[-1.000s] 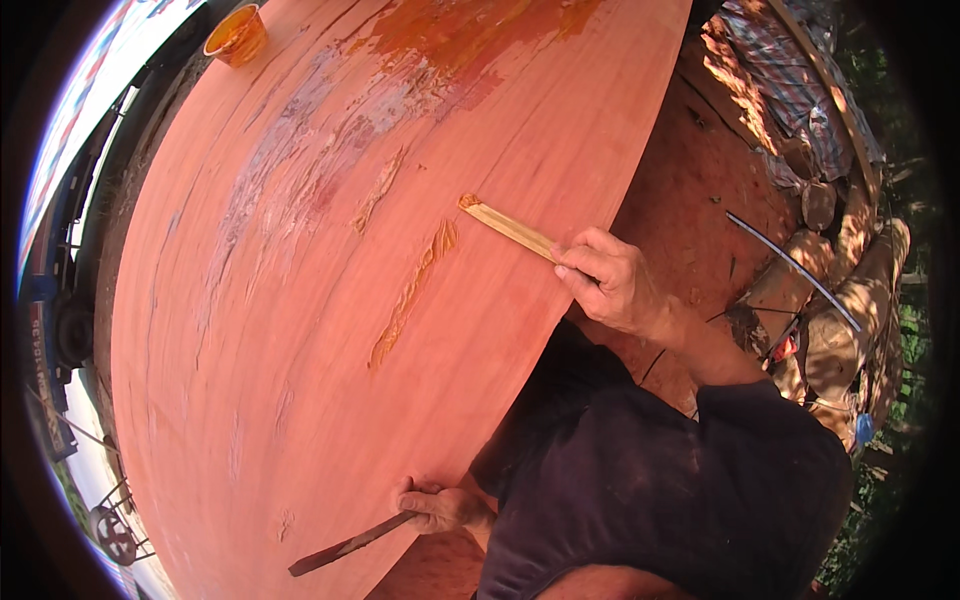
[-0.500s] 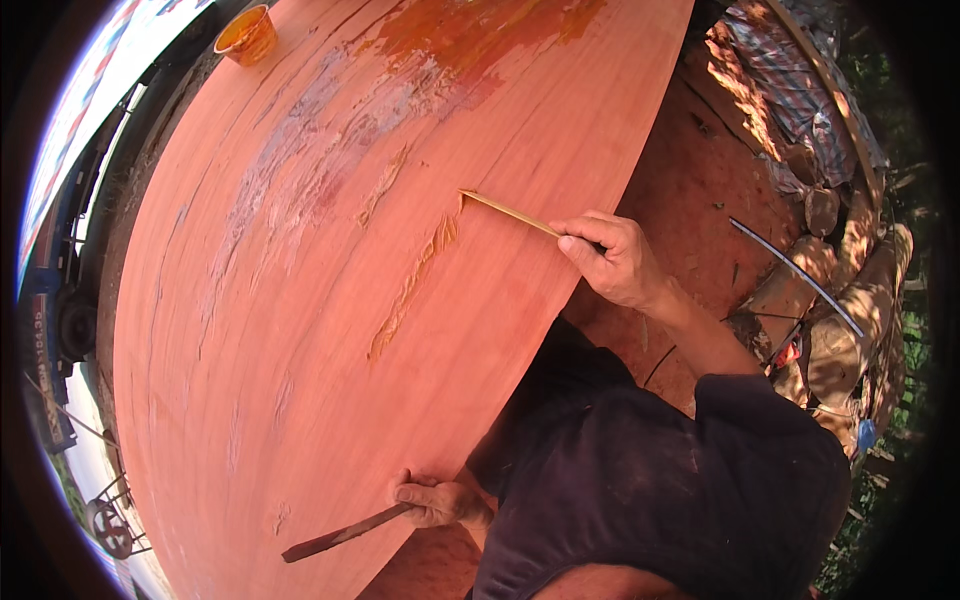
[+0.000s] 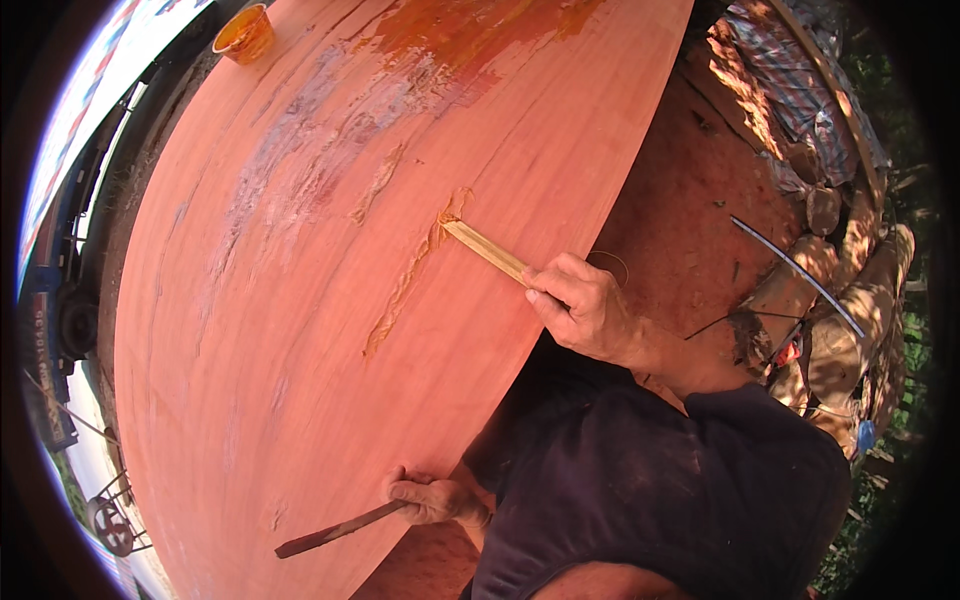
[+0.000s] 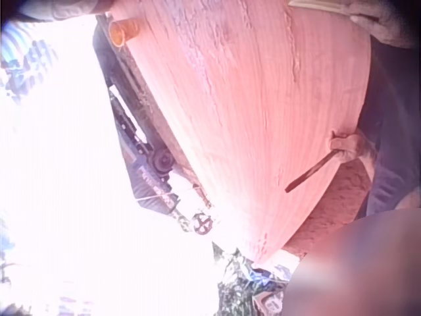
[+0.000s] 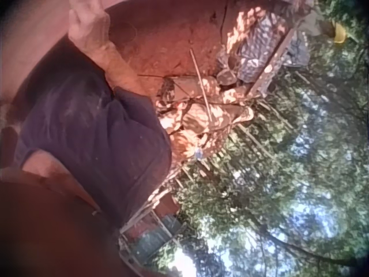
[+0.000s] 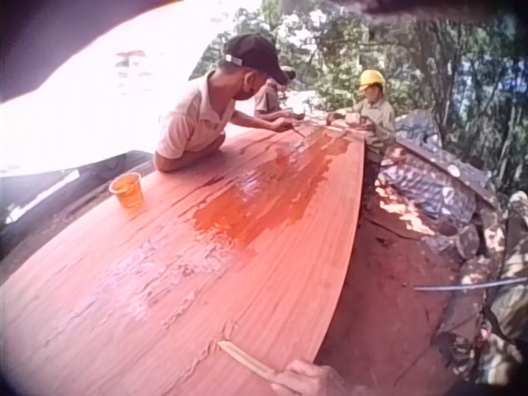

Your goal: The person applies a viscous orange substance to a large pinkish-red curved surface using a small metal spatula. They repeatedly dip the spatula into an orange cup and spread the substance in linear strokes across the surface. Another person works nearby on the same surface.

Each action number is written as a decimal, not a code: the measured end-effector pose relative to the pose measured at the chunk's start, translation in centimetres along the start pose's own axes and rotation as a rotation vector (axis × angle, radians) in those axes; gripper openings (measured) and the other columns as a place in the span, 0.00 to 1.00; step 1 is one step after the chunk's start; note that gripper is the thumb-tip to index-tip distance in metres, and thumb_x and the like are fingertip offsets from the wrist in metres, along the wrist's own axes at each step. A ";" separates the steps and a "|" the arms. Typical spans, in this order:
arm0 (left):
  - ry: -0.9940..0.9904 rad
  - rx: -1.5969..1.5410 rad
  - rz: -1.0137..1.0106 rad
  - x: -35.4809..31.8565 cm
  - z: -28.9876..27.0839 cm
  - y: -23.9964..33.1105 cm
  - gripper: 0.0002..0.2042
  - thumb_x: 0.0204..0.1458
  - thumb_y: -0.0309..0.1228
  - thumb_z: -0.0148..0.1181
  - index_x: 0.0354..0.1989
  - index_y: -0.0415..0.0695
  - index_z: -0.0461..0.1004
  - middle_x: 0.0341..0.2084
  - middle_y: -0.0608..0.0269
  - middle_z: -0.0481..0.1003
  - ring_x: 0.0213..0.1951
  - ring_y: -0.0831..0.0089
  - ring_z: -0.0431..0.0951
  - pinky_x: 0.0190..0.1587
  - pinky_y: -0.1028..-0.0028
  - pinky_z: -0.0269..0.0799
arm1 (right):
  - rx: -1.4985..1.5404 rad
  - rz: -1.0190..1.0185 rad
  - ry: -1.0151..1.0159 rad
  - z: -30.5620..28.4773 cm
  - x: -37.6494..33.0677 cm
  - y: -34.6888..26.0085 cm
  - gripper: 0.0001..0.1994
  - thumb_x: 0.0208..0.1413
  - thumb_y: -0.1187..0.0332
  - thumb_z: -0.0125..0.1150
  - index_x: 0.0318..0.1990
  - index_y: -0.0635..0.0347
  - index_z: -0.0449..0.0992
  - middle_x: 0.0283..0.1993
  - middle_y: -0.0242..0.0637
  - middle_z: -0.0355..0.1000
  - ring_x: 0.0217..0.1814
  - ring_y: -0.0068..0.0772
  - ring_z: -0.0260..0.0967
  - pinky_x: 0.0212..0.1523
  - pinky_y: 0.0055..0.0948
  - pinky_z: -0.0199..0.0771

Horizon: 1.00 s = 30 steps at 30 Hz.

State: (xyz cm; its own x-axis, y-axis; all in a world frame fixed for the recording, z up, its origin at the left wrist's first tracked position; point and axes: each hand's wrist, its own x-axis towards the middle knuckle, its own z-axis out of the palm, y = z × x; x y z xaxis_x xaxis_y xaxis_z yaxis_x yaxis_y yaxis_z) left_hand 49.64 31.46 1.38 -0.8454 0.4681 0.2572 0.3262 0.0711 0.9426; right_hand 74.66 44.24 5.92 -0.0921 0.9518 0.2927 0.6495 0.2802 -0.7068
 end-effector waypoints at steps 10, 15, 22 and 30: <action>-0.008 0.001 0.050 0.1 0.0 -0.1 0.20 0.73 0.37 0.42 0.34 0.34 0.72 0.19 0.72 0.59 0.20 0.84 0.56 0.22 0.84 0.50 | 0.012 0.037 0.024 -0.9 0.3 0.9 0.09 0.58 0.73 0.65 0.44 0.67 0.83 0.28 0.40 0.73 0.26 0.31 0.71 0.28 0.28 0.70; -0.020 -0.030 0.033 0.1 0.0 -0.1 0.20 0.73 0.37 0.43 0.36 0.33 0.73 0.19 0.72 0.58 0.20 0.84 0.56 0.22 0.84 0.50 | 0.307 0.150 -0.040 -2.0 0.5 1.3 0.09 0.62 0.71 0.63 0.45 0.68 0.82 0.27 0.37 0.72 0.27 0.24 0.68 0.29 0.28 0.69; -0.009 -0.008 0.052 0.0 0.0 -0.2 0.20 0.73 0.37 0.43 0.35 0.34 0.73 0.20 0.71 0.61 0.20 0.83 0.56 0.21 0.84 0.50 | 0.236 0.189 -0.017 -3.0 3.0 3.0 0.10 0.65 0.71 0.60 0.46 0.68 0.81 0.26 0.38 0.73 0.28 0.23 0.68 0.30 0.27 0.70; -0.006 0.024 0.044 0.0 -0.2 -0.4 0.20 0.73 0.37 0.43 0.35 0.33 0.73 0.20 0.70 0.61 0.20 0.83 0.56 0.21 0.84 0.50 | 0.326 0.208 -0.160 -2.6 3.2 2.8 0.10 0.66 0.70 0.59 0.47 0.66 0.82 0.26 0.32 0.71 0.28 0.20 0.65 0.30 0.26 0.68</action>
State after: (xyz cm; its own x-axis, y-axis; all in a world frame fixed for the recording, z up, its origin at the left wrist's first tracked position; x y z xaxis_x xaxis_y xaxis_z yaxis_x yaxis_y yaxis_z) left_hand 49.43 31.24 1.01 -0.8276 0.4763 0.2970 0.3729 0.0710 0.9251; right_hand 78.13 47.76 6.56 -0.1174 0.9924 0.0364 0.3959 0.0804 -0.9147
